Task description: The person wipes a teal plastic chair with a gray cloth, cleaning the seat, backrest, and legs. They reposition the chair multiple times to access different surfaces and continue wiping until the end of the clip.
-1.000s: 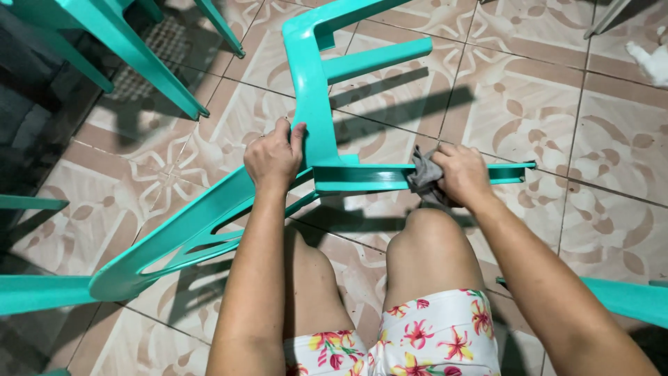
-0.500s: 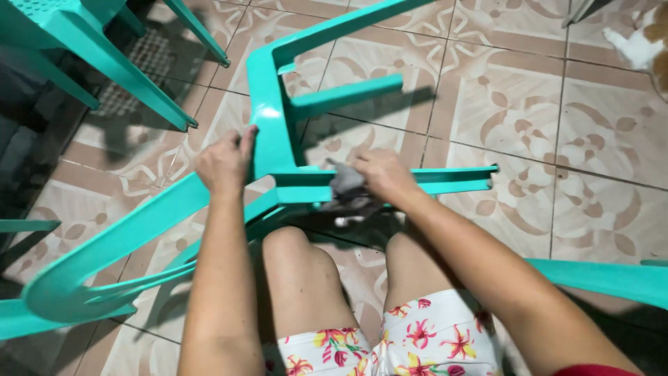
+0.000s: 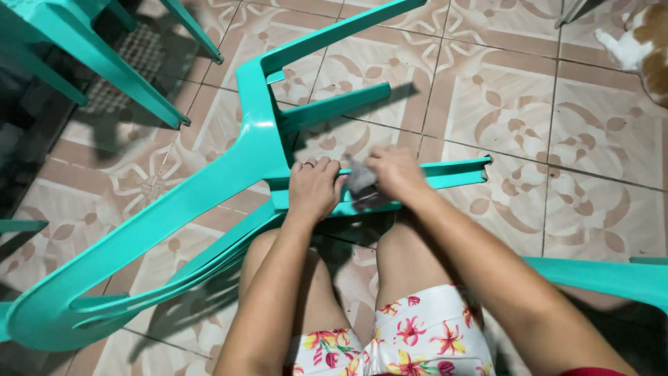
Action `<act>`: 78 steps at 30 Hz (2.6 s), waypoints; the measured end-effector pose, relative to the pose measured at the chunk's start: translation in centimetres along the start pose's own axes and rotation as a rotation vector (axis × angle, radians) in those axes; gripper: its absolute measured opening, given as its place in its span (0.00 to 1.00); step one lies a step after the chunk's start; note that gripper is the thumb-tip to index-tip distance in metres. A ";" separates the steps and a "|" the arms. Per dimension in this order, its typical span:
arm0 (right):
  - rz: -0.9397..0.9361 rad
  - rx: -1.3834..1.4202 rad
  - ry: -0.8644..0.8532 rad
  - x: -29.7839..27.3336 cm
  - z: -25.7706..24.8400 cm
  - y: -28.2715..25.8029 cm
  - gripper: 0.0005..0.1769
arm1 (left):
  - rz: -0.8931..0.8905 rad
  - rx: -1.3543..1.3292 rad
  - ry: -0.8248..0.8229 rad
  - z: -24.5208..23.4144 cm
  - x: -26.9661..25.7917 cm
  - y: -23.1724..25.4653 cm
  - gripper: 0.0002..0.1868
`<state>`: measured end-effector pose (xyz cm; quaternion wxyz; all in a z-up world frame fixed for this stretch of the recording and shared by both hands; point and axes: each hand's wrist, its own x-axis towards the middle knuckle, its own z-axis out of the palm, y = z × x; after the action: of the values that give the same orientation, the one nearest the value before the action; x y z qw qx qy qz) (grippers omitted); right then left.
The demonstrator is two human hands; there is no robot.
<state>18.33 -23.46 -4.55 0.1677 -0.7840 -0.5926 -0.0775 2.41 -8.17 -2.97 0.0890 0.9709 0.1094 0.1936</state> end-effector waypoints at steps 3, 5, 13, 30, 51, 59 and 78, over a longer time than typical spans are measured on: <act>-0.048 0.053 0.082 1.7 1.9 -2.4 0.14 | 0.051 0.092 0.030 2.3 -0.5 -2.1 0.09; -0.046 0.080 0.089 1.5 1.9 -2.4 0.11 | 0.078 0.098 0.042 1.6 -0.7 -2.7 0.09; 0.096 0.011 -0.098 -6.7 -3.5 8.0 0.16 | 0.110 0.046 0.111 0.1 -1.2 -1.9 0.14; 0.069 0.032 -0.048 -3.6 -1.7 3.7 0.18 | 0.002 0.007 0.110 0.5 -0.8 -0.5 0.13; 0.202 -0.110 -0.013 -2.3 -0.3 0.4 0.25 | -0.071 -0.024 0.147 0.4 -0.2 -0.1 0.13; 0.195 0.333 0.402 -2.1 2.3 -1.1 0.26 | -0.046 -0.041 0.175 1.6 0.1 -2.0 0.08; 0.508 -0.273 -0.053 -4.8 5.3 -1.4 0.10 | -0.133 -0.074 0.026 0.8 2.3 -1.1 0.10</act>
<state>15.24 -25.57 -10.81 0.0593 -0.9243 -0.3657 -0.0917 4.65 -6.67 -3.11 0.1360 0.9549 0.1677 0.2039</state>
